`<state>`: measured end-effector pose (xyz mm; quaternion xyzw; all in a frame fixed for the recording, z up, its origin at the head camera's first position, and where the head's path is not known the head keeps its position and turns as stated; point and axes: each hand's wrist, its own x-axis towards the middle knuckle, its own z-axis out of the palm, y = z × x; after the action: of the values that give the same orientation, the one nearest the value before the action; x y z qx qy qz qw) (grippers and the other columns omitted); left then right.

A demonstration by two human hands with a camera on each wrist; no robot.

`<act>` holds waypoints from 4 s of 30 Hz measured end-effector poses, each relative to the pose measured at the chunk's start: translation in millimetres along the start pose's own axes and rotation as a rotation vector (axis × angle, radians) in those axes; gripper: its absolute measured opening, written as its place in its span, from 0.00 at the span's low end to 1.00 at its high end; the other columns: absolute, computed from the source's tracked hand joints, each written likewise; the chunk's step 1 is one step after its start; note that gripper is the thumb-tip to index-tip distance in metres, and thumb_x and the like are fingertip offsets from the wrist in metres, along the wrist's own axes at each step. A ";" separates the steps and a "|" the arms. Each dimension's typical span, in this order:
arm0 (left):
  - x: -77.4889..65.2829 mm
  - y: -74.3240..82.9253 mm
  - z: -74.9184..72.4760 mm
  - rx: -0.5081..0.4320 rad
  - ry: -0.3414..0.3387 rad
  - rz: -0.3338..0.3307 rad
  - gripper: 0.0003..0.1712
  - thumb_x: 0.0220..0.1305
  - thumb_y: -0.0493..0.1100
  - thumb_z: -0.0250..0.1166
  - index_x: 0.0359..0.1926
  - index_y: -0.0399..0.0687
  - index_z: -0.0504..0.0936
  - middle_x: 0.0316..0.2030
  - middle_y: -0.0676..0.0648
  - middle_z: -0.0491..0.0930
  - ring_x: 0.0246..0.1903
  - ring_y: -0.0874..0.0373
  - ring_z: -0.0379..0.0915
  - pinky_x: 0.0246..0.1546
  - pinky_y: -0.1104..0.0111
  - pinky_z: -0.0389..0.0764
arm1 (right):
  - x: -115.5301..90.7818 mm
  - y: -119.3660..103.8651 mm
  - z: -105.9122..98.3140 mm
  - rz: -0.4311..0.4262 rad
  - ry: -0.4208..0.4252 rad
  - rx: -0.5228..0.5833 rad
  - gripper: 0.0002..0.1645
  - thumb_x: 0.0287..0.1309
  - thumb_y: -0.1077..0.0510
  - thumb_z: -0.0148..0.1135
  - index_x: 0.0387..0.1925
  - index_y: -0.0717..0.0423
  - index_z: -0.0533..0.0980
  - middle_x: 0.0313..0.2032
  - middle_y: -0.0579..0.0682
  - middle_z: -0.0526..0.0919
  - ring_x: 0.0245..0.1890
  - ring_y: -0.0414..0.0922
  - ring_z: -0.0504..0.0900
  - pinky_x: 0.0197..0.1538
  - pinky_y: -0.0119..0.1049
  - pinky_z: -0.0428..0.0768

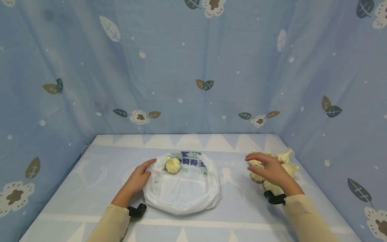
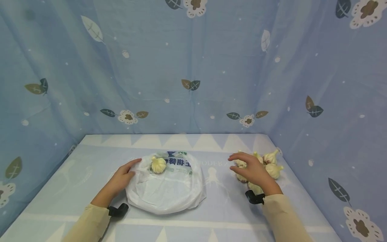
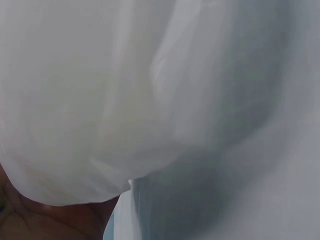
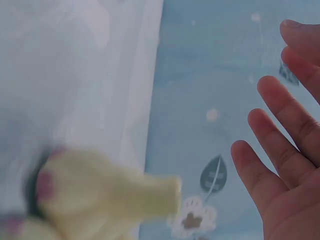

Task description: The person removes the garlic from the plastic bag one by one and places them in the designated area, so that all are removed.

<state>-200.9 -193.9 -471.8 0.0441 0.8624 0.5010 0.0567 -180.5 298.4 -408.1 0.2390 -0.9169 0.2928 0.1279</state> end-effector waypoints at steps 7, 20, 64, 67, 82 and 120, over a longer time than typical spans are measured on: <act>-2.0 1.6 -1.9 -0.001 0.002 0.005 0.33 0.69 0.32 0.41 0.74 0.51 0.58 0.75 0.38 0.49 0.75 0.39 0.40 0.72 0.43 0.48 | 30.0 -20.2 14.1 -0.065 -0.054 0.069 0.17 0.59 0.50 0.66 0.51 0.38 0.79 0.54 0.43 0.81 0.58 0.49 0.78 0.58 0.50 0.78; -2.3 1.5 2.0 0.004 0.013 -0.001 0.33 0.68 0.32 0.41 0.74 0.51 0.58 0.75 0.38 0.50 0.75 0.40 0.41 0.73 0.43 0.47 | 78.9 -53.6 44.3 -0.026 -0.148 0.164 0.19 0.60 0.49 0.65 0.53 0.42 0.78 0.55 0.43 0.80 0.61 0.47 0.76 0.65 0.47 0.74; -0.5 1.1 2.6 0.013 0.009 -0.004 0.33 0.70 0.37 0.51 0.74 0.56 0.58 0.75 0.39 0.50 0.75 0.39 0.41 0.71 0.41 0.49 | 170.0 -126.9 162.4 0.111 -0.370 0.382 0.20 0.59 0.52 0.66 0.54 0.42 0.79 0.55 0.42 0.81 0.60 0.45 0.77 0.62 0.44 0.76; -0.6 1.4 2.0 0.015 0.009 0.000 0.33 0.70 0.37 0.52 0.74 0.55 0.58 0.75 0.39 0.51 0.75 0.39 0.42 0.71 0.41 0.50 | 170.2 -131.5 169.7 0.109 -0.375 0.372 0.20 0.59 0.51 0.66 0.54 0.43 0.79 0.54 0.41 0.81 0.59 0.44 0.77 0.60 0.43 0.77; -5.1 7.1 3.6 0.060 0.024 0.014 0.30 0.70 0.38 0.53 0.72 0.52 0.61 0.74 0.38 0.54 0.74 0.38 0.46 0.69 0.40 0.54 | 166.5 -145.9 193.0 0.097 -0.365 0.249 0.15 0.64 0.54 0.59 0.51 0.42 0.80 0.51 0.41 0.82 0.54 0.41 0.79 0.56 0.38 0.79; -4.2 11.4 8.1 0.053 0.015 0.000 0.32 0.71 0.37 0.52 0.73 0.52 0.58 0.74 0.36 0.51 0.73 0.37 0.45 0.69 0.41 0.55 | 131.2 -127.2 108.0 0.000 -0.285 0.317 0.13 0.65 0.53 0.59 0.49 0.38 0.82 0.50 0.40 0.84 0.51 0.36 0.82 0.51 0.31 0.81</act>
<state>-195.4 -181.9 -465.6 0.0418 0.8759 0.4782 0.0490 -237.4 95.3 -384.4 0.2954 -0.8681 0.3966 -0.0422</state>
